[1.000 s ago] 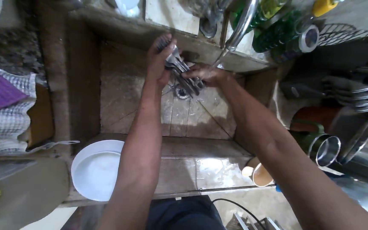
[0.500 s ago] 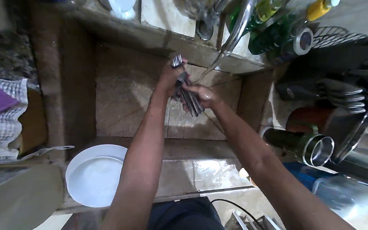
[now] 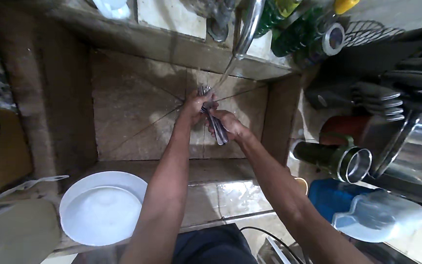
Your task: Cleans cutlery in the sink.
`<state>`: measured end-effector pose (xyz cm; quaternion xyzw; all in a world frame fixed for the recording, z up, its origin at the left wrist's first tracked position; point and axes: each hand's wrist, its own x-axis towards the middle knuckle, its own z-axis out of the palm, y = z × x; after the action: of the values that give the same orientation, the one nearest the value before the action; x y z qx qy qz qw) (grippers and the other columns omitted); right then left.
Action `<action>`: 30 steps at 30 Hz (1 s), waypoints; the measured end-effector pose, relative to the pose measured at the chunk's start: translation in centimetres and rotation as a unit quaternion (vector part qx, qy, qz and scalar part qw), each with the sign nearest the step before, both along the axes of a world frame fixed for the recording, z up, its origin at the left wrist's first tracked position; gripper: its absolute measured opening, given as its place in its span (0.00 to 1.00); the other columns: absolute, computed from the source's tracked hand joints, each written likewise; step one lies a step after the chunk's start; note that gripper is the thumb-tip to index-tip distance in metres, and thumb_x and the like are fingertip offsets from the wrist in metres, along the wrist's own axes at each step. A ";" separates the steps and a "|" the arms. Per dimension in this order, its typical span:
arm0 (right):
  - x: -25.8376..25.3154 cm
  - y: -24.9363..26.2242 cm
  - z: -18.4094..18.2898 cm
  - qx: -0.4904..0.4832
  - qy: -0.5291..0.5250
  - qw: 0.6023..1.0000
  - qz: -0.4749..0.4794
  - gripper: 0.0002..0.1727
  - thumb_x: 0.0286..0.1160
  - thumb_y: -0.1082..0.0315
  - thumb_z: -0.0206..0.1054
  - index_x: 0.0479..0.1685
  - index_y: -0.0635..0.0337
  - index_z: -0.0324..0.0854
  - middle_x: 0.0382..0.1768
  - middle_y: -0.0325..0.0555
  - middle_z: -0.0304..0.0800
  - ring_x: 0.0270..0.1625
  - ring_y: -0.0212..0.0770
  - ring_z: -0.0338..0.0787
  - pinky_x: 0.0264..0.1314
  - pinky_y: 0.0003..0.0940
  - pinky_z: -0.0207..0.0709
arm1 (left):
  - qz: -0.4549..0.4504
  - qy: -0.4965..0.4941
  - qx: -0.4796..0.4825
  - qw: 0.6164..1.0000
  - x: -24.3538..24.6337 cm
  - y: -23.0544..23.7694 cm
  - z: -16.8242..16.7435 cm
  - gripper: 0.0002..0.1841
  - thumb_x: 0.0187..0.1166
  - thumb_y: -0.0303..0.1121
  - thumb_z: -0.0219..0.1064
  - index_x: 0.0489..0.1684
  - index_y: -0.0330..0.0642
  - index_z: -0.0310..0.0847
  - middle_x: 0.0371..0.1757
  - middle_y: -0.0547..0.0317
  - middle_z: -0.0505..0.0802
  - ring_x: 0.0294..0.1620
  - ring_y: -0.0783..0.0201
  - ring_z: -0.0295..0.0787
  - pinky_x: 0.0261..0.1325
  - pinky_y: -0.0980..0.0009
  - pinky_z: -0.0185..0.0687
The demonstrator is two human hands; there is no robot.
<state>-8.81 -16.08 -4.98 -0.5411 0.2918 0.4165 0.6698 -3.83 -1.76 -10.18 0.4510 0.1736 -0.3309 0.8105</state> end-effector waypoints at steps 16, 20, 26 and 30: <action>-1.8 0.6 -0.2 -0.019 -0.043 0.999 0.006 0.22 0.95 0.49 0.46 0.62 0.57 0.74 0.33 0.45 0.86 0.24 0.38 0.85 0.27 0.33 0.84 | 0.006 -0.084 0.132 0.988 -1.5 -0.3 2.1 0.15 0.89 0.31 0.60 0.66 0.32 0.77 0.47 0.50 0.95 0.43 0.60 0.95 0.53 0.62 0.92; -2.1 1.0 -0.5 -0.053 -0.067 0.996 -0.004 0.22 0.95 0.50 0.48 0.62 0.59 0.74 0.28 0.44 0.85 0.21 0.38 0.83 0.24 0.31 0.82 | -0.015 -0.084 0.205 0.975 -1.2 -0.8 1.4 0.19 0.83 0.38 0.70 0.66 0.35 0.82 0.53 0.48 0.95 0.51 0.59 0.95 0.61 0.59 0.90; -2.7 0.5 -0.6 -0.037 -0.075 0.996 -0.038 0.22 0.96 0.51 0.45 0.62 0.59 0.75 0.32 0.47 0.89 0.24 0.37 0.85 0.27 0.32 0.82 | -0.042 -0.099 0.212 0.971 -1.6 -0.2 0.7 0.19 0.87 0.35 0.60 0.72 0.36 0.77 0.66 0.43 0.86 0.65 0.56 0.84 0.70 0.54 0.80; -3.0 0.9 -0.9 -0.047 -0.095 0.994 -0.041 0.19 0.96 0.54 0.48 0.58 0.62 0.74 0.31 0.48 0.89 0.22 0.37 0.85 0.26 0.31 0.82 | -0.060 -0.123 0.297 0.945 -1.7 -0.4 2.1 0.21 0.84 0.35 0.67 0.72 0.33 0.79 0.64 0.38 0.88 0.66 0.52 0.85 0.73 0.54 0.77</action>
<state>-11.80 -15.21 -5.90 -0.5961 0.2683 0.3213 0.6851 -5.50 -2.16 -8.06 0.7184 0.1356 -0.2541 0.6332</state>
